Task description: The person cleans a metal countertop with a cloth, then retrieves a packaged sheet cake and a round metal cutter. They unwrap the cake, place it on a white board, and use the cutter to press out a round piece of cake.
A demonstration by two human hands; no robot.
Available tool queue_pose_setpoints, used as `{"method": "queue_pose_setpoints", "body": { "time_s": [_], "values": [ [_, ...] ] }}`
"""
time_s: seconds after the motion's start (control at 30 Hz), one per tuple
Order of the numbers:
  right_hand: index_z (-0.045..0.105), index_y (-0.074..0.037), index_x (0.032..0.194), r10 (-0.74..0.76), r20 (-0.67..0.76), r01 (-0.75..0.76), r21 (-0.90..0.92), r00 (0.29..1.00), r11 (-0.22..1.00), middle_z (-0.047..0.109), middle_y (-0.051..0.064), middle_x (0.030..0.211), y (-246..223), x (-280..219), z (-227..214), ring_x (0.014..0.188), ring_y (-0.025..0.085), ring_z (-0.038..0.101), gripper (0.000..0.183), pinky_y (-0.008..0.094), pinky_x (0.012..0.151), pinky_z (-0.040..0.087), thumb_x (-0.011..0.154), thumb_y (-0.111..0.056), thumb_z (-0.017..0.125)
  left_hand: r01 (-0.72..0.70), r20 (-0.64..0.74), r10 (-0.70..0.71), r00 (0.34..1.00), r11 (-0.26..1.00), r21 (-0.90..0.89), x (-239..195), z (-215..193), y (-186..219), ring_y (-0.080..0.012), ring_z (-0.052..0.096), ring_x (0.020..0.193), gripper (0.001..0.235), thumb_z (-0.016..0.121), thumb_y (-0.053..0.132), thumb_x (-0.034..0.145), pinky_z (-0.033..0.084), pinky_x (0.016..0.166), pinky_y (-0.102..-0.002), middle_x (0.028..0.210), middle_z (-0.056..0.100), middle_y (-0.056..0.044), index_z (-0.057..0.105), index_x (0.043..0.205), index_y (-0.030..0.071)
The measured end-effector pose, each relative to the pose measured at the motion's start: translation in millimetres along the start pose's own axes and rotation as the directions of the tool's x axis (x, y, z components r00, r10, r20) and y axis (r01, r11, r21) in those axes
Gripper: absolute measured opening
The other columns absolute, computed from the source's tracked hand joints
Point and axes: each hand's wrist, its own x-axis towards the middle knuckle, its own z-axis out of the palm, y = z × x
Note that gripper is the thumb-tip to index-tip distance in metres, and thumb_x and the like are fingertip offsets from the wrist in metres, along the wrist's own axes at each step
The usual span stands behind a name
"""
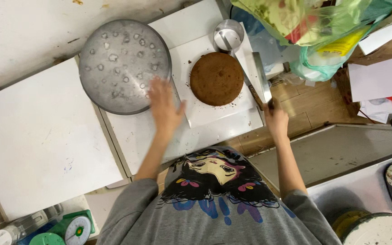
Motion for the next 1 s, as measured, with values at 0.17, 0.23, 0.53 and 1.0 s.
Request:
{"method": "queue_pose_setpoints", "body": {
  "time_s": [0.17, 0.23, 0.53, 1.0],
  "values": [
    [0.046, 0.003, 0.15, -0.102, -0.034, 0.105, 0.106, 0.994, 0.989, 0.063, 0.027, 0.12, 28, 64, 49, 0.088, 0.037, 0.073, 0.053, 0.039, 0.072, 0.063, 0.101, -0.012, 0.061, 0.015, 0.052, -0.021, 0.998, 0.995, 0.101, 9, 1, -42, -0.0384, 0.02, 0.157, 0.121, 0.091, 0.039, 0.07, 0.018, 0.128, -0.054, 0.168, 0.021, -0.026, 0.023, 0.159, -0.006],
    [0.047, 0.003, 0.151, -0.142, -0.034, 0.142, -0.001, 0.989, 0.99, 0.059, 0.026, 0.124, 30, 83, 62, 0.094, 0.041, 0.068, 0.056, 0.044, 0.078, 0.059, 0.101, -0.013, 0.065, -0.011, -0.006, 0.012, 1.0, 0.995, 0.095, 6, 5, -43, -0.0375, 0.021, 0.157, 0.118, 0.091, 0.039, 0.074, 0.019, 0.128, -0.053, 0.168, 0.021, -0.025, 0.024, 0.16, -0.005],
    [0.062, -0.003, 0.14, -0.27, -0.058, 0.261, -0.134, 0.961, 0.956, 0.057, 0.019, 0.13, 5, 97, 67, 0.116, 0.041, 0.052, 0.047, 0.051, 0.096, 0.046, 0.097, -0.019, 0.074, 0.007, -0.032, -0.003, 0.999, 0.993, 0.12, 1, 7, -44, -0.0355, 0.024, 0.157, 0.114, 0.091, 0.034, 0.074, 0.021, 0.128, -0.051, 0.169, 0.025, -0.022, 0.028, 0.161, -0.004],
    [0.047, -0.001, 0.153, -0.334, -0.015, 0.334, 0.052, 0.943, 0.941, 0.041, 0.026, 0.158, -1, 64, 46, 0.138, 0.046, 0.04, 0.06, 0.052, 0.115, 0.037, 0.103, -0.025, 0.069, 0.015, 0.072, -0.011, 0.997, 0.998, -0.058, -21, -6, -53, -0.0356, 0.024, 0.156, 0.097, 0.081, 0.033, 0.087, 0.019, 0.127, -0.051, 0.168, 0.024, -0.023, 0.028, 0.16, -0.003]
  ]
}}
